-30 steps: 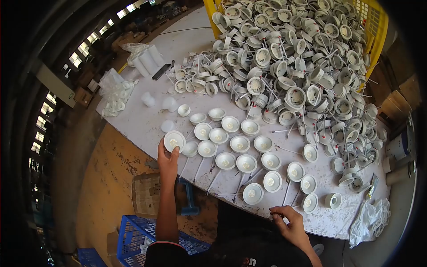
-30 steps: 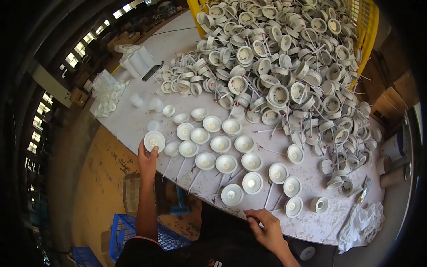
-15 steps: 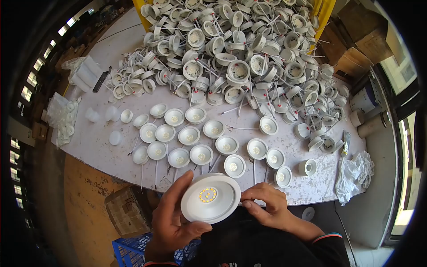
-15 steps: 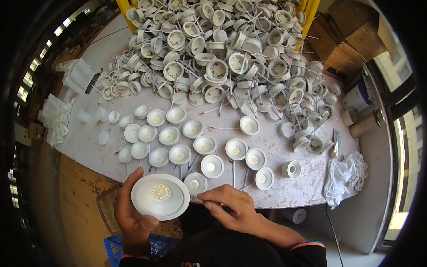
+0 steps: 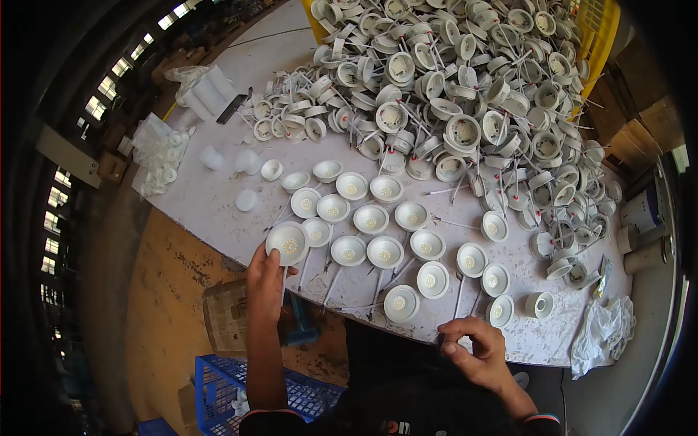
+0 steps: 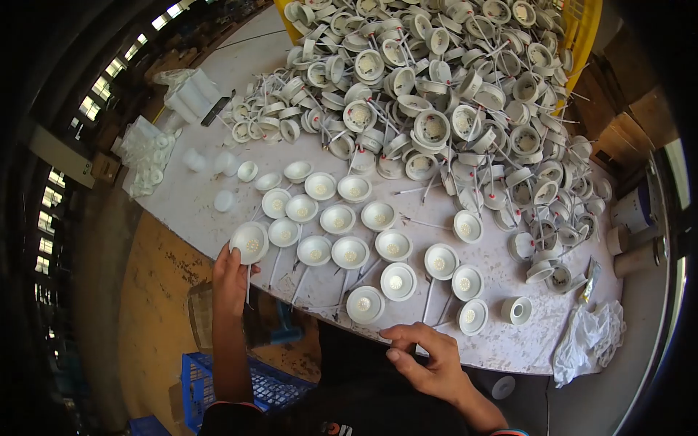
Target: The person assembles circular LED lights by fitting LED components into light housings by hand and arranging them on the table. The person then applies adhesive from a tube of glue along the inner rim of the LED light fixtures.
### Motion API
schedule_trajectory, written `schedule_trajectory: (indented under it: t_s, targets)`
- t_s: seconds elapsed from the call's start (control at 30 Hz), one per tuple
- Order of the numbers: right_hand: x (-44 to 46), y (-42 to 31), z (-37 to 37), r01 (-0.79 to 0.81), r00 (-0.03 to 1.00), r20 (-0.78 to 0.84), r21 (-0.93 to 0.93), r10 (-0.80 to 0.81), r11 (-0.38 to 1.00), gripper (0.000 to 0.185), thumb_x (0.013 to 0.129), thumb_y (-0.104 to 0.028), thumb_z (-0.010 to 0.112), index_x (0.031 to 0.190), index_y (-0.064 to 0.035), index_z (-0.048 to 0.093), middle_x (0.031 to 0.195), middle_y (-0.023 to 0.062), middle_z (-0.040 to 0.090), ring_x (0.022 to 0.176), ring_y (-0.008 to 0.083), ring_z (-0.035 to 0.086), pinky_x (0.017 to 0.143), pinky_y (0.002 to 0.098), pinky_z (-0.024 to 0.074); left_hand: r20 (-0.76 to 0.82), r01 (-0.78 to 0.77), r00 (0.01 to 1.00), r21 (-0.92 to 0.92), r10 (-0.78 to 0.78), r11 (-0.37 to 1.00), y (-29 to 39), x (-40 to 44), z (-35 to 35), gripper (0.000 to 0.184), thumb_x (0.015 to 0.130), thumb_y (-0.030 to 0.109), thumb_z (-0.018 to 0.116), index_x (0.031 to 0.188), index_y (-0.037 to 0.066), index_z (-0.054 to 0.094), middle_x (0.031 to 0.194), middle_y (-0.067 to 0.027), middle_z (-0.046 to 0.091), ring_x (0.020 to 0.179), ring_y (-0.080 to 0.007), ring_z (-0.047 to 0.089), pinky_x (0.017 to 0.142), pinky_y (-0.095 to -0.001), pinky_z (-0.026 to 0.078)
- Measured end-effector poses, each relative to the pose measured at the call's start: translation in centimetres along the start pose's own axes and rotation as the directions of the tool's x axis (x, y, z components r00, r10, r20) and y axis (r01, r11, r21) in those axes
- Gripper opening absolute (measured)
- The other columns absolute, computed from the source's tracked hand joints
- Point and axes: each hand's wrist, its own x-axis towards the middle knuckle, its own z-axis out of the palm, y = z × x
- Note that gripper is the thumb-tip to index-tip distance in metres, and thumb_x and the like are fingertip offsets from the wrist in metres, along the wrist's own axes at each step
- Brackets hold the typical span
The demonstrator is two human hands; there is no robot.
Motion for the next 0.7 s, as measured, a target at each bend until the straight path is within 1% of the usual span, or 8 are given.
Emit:
schedule_trajectory:
  t_s: [0.07, 0.13, 0.2, 0.27, 0.37, 0.47, 0.53, 0.7]
  targets:
    - [0.6, -2.2, -0.2, 0.056, 0.997, 0.059, 0.015, -0.056, 0.998, 0.023, 0.081, -0.008, 0.065, 0.103, -0.0004, 0.063, 0.07, 0.0065, 0.06, 0.062, 0.0148, 0.058, 0.056, 0.0249, 0.0453, -0.155, -0.032, 0.986, 0.143, 0.054, 0.989, -1.9, 3.3, -3.7, 0.039, 0.093, 0.026, 0.052, 0.12, -0.003, 0.048, 0.101, -0.0084, 0.06, 0.084, -0.0122, 0.058, 0.069, -0.0263, 0.048]
    - [1.0, -4.2, -0.2, 0.297, 0.907, 0.23, 0.242, -0.352, 0.924, 0.027, 0.078, -0.005, 0.066, 0.104, 0.0028, 0.061, 0.066, 0.0095, 0.059, 0.056, 0.0173, 0.057, 0.048, 0.0261, 0.0429, -0.285, 0.025, 0.958, 0.136, 0.015, 0.99, -4.1, 6.5, -7.4, 0.041, 0.092, 0.028, 0.054, 0.12, -0.002, 0.049, 0.1, -0.0078, 0.06, 0.085, -0.0119, 0.058, 0.07, -0.0263, 0.049]
    - [1.2, -5.9, 1.6, 0.552, 0.785, 0.021, 0.43, -0.619, 0.714, 0.029, 0.084, -0.007, 0.062, 0.111, -0.0034, 0.052, 0.069, 0.0112, 0.062, 0.051, 0.0207, 0.057, 0.047, 0.0316, 0.0474, -0.339, 0.036, 0.941, 0.144, 0.015, 0.989, -5.8, 9.1, -9.5, 0.041, 0.092, 0.029, 0.054, 0.12, -0.001, 0.049, 0.1, -0.0073, 0.059, 0.084, -0.012, 0.057, 0.071, -0.0259, 0.049]
    - [2.5, -9.3, 1.0, 0.491, 0.734, 0.066, 0.635, -0.675, 0.596, 0.021, 0.092, -0.015, 0.053, 0.111, -0.0078, 0.058, 0.08, 0.0131, 0.059, 0.051, 0.0182, 0.053, 0.043, 0.027, 0.0385, -0.387, 0.055, 0.922, 0.146, 0.006, 0.988, -7.2, 11.3, -10.4, 0.041, 0.092, 0.029, 0.055, 0.12, 0.0, 0.049, 0.1, -0.0068, 0.059, 0.083, -0.012, 0.057, 0.071, -0.0254, 0.049]
    - [2.0, -9.8, 2.7, 0.573, 0.681, -0.041, 0.652, -0.731, 0.497, 0.022, 0.091, -0.015, 0.055, 0.111, -0.0061, 0.06, 0.076, 0.0114, 0.058, 0.05, 0.0177, 0.054, 0.043, 0.0263, 0.0382, -0.365, 0.096, 0.93, 0.131, -0.043, 0.987, -9.2, 14.1, -11.9, 0.038, 0.09, 0.028, 0.058, 0.116, 0.001, 0.05, 0.101, -0.0073, 0.06, 0.082, -0.0137, 0.059, 0.067, -0.0262, 0.049]
    - [2.1, -8.8, 2.4, 0.554, 0.644, 0.022, 0.675, -0.764, 0.487, 0.019, 0.09, -0.013, 0.056, 0.106, -0.0041, 0.062, 0.071, 0.0092, 0.058, 0.047, 0.0164, 0.053, 0.042, 0.0261, 0.0369, -0.364, 0.148, 0.928, 0.175, -0.075, 0.973, -9.6, 15.3, -11.6, 0.043, 0.09, 0.029, 0.058, 0.121, 0.001, 0.048, 0.104, -0.0073, 0.059, 0.09, -0.0147, 0.057, 0.075, -0.0277, 0.049]
    - [2.4, -9.5, 1.8, 0.562, 0.674, 0.06, 0.604, -0.736, 0.565, 0.019, 0.091, -0.013, 0.055, 0.106, -0.0034, 0.061, 0.067, 0.0074, 0.057, 0.048, 0.0157, 0.053, 0.041, 0.0251, 0.0357, -0.366, 0.149, 0.927, 0.164, -0.08, 0.975, -9.6, 15.6, -11.1, 0.043, 0.089, 0.028, 0.059, 0.121, 0.001, 0.048, 0.106, -0.0089, 0.059, 0.089, -0.0142, 0.057, 0.074, -0.0285, 0.048]
    - [1.9, -10.0, 2.0, 0.558, 0.681, -0.017, 0.659, -0.732, 0.504, 0.015, 0.092, -0.015, 0.053, 0.097, -0.0038, 0.062, 0.068, 0.0079, 0.057, 0.046, 0.0145, 0.052, 0.039, 0.0232, 0.0341, -0.372, 0.148, 0.928, 0.312, -0.023, 0.939, -10.6, 17.6, -12.1, 0.047, 0.089, 0.026, 0.058, 0.124, -0.004, 0.047, 0.114, -0.0125, 0.058, 0.1, -0.0192, 0.055, 0.088, -0.0299, 0.042]
